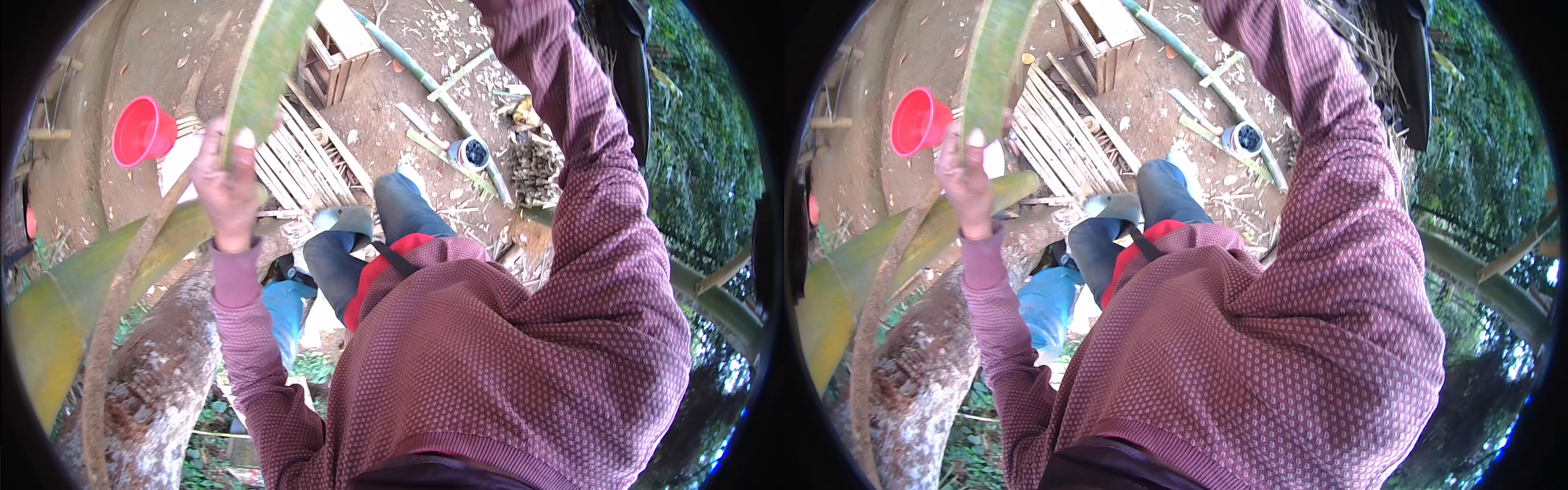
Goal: The person uses a machete to split a long bamboo pole into thin strips. They repeatedly strike the bamboo against a wooden block to separate the layers, then lift and reposition the pole to continue splitting it into smaller pieces.
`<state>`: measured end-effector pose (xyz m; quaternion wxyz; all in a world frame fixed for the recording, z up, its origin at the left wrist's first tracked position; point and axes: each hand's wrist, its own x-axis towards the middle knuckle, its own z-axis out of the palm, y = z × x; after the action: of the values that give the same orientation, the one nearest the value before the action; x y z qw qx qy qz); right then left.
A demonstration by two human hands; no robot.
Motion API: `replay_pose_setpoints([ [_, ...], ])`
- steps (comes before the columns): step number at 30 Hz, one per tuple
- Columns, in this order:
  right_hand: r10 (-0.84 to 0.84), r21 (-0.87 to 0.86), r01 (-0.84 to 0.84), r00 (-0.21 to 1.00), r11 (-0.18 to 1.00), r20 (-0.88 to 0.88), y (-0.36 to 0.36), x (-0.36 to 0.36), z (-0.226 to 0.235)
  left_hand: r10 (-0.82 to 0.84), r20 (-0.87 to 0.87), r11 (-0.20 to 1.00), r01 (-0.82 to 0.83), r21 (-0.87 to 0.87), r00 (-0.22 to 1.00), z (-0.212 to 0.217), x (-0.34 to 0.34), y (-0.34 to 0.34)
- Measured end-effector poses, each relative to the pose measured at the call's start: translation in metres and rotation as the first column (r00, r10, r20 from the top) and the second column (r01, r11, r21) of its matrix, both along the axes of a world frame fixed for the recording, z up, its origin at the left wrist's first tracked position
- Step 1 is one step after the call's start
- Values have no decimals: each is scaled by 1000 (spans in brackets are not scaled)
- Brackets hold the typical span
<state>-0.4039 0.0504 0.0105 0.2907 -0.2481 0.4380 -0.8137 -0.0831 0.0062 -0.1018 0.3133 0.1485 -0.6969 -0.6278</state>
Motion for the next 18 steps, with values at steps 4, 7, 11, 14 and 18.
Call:
replay_pose_setpoints([
  [4, -25, 160, 11, 996, 987, 85, 25, -9, -119, 64, 115, 989, -78, 126, 991, -94, -2, 50],
  [7, -43, 295, 3, 991, 955, 130, 83, -17, -187, 10, 59, 944, -29, 330, 998, -141, -14, 101],
  [11, -18, 347, -87, 958, 934, 287, 165, -51, -324, 21, 246, 932, -108, 346, 969, -246, -43, 184],
  [14, -62, 420, -114, 922, 900, 382, 220, -82, -431, 75, 394, 917, -219, 334, 916, -297, -72, 254],
  [18, -245, 632, -185, 812, 753, 529, 280, -110, -511, 57, 483, 818, -318, 478, 874, -332, -128, 342],
])
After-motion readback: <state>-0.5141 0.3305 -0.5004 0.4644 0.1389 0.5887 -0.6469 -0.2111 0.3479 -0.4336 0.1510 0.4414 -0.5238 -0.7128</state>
